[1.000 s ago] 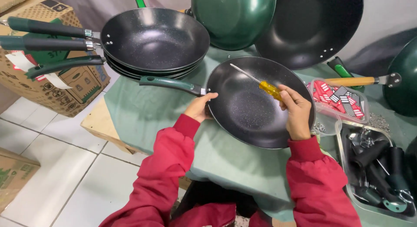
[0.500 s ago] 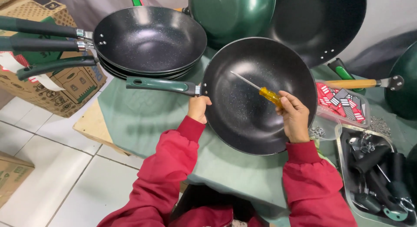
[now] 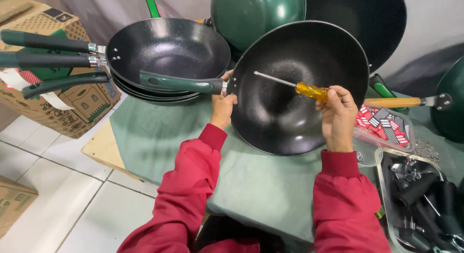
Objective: Assembling a handle onto a wok using a screwdriver and screws.
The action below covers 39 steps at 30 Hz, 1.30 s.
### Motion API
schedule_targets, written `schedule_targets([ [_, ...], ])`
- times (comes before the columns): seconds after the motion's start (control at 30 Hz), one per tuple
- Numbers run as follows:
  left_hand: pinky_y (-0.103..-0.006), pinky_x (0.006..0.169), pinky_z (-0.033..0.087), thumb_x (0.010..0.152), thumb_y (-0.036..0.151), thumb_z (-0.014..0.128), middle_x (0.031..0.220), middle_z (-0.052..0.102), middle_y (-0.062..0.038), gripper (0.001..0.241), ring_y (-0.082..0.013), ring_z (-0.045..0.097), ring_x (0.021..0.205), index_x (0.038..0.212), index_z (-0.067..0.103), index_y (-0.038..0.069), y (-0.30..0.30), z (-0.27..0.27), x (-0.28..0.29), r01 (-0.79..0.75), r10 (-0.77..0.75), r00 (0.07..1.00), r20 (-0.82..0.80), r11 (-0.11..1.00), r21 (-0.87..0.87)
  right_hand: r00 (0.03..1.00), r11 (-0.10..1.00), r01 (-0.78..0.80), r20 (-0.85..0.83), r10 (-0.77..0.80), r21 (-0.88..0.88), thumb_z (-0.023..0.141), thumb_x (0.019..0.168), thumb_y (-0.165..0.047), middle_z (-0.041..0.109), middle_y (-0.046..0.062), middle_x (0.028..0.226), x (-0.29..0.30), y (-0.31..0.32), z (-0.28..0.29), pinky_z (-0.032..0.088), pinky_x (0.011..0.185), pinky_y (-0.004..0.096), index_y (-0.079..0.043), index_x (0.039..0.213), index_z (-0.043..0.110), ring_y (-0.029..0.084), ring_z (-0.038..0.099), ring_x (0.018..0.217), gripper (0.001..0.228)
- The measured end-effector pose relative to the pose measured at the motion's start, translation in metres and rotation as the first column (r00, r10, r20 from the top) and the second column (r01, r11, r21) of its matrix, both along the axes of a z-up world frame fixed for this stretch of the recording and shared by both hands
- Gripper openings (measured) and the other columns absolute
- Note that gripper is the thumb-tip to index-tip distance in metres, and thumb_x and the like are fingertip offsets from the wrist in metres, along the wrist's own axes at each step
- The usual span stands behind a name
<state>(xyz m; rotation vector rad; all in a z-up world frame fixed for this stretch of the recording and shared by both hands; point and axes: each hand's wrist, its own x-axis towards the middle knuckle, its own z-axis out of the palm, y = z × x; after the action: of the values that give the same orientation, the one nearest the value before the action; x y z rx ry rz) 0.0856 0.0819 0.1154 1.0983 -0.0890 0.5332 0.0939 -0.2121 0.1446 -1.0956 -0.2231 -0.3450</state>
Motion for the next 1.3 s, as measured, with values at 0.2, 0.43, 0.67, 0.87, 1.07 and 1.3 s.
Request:
schedule_targets([
  [0.2,-0.0291,0.088,0.058,0.052,-0.014,0.05,0.109,0.074,-0.007,0.084,-0.0158,0.068,0.101,0.131,0.067,0.008,-0.012,0.016,0.031,0.093,-0.105,0.988,0.113,0.99,0.103,0.999,0.996,0.04,0.023,-0.042,0.074,0.072,0.101,-0.015,0.068,0.015,0.107,-0.002,-0.008,0.009,0.062,0.066,0.026,-0.006,0.115,0.064,0.021,0.072,0.074,0.019],
  [0.43,-0.0298,0.091,0.057,0.051,-0.014,0.05,0.108,0.073,-0.007,0.084,-0.016,0.067,0.101,0.13,0.069,0.007,-0.017,0.005,0.058,0.123,-0.137,0.981,0.139,0.987,0.106,0.996,0.993,0.088,-0.006,-0.087,0.077,0.071,0.101,-0.013,0.066,0.013,0.104,0.007,-0.015,-0.001,0.062,0.067,0.025,-0.007,0.113,0.063,0.02,0.072,0.074,0.016],
  [0.67,-0.0288,0.09,0.056,0.051,-0.015,0.051,0.107,0.072,-0.008,0.082,-0.017,0.066,0.101,0.129,0.068,0.004,-0.018,-0.005,0.07,0.122,-0.128,0.983,0.128,0.991,0.054,0.991,0.993,0.113,-0.074,-0.11,0.04,0.071,0.101,-0.013,0.06,0.009,0.1,0.011,0.003,-0.009,0.062,0.069,0.025,-0.009,0.112,0.063,0.02,0.071,0.076,0.014],
  [0.87,-0.0298,0.092,0.056,0.052,-0.017,0.052,0.109,0.071,-0.01,0.081,-0.0188,0.067,0.104,0.129,0.067,0.003,-0.02,-0.003,0.065,0.127,-0.132,0.983,0.127,0.991,0.045,0.989,0.993,0.11,-0.103,-0.106,0.038,0.07,0.101,-0.014,0.058,0.008,0.099,0.01,0.013,-0.019,0.061,0.07,0.024,-0.009,0.113,0.063,0.021,0.071,0.077,0.015],
  [1.07,-0.0282,0.089,0.056,0.053,-0.016,0.052,0.104,0.07,-0.008,0.077,-0.0161,0.066,0.098,0.126,0.067,0.002,-0.022,-0.008,0.066,0.115,-0.131,0.979,0.155,0.987,0.107,0.99,0.991,0.116,-0.089,-0.11,0.068,0.071,0.101,-0.014,0.055,0.005,0.096,-0.004,0.02,-0.008,0.061,0.068,0.026,-0.009,0.111,0.064,0.021,0.071,0.075,0.014],
  [1.3,-0.0283,0.091,0.056,0.055,-0.014,0.054,0.106,0.073,-0.007,0.074,-0.0155,0.069,0.102,0.125,0.069,0.007,-0.022,0.015,0.046,0.076,-0.128,0.974,0.188,0.962,0.261,0.989,0.984,0.139,-0.07,-0.131,0.116,0.072,0.1,-0.014,0.057,0.006,0.097,-0.007,0.014,-0.006,0.063,0.069,0.027,-0.009,0.113,0.065,0.021,0.07,0.075,0.015],
])
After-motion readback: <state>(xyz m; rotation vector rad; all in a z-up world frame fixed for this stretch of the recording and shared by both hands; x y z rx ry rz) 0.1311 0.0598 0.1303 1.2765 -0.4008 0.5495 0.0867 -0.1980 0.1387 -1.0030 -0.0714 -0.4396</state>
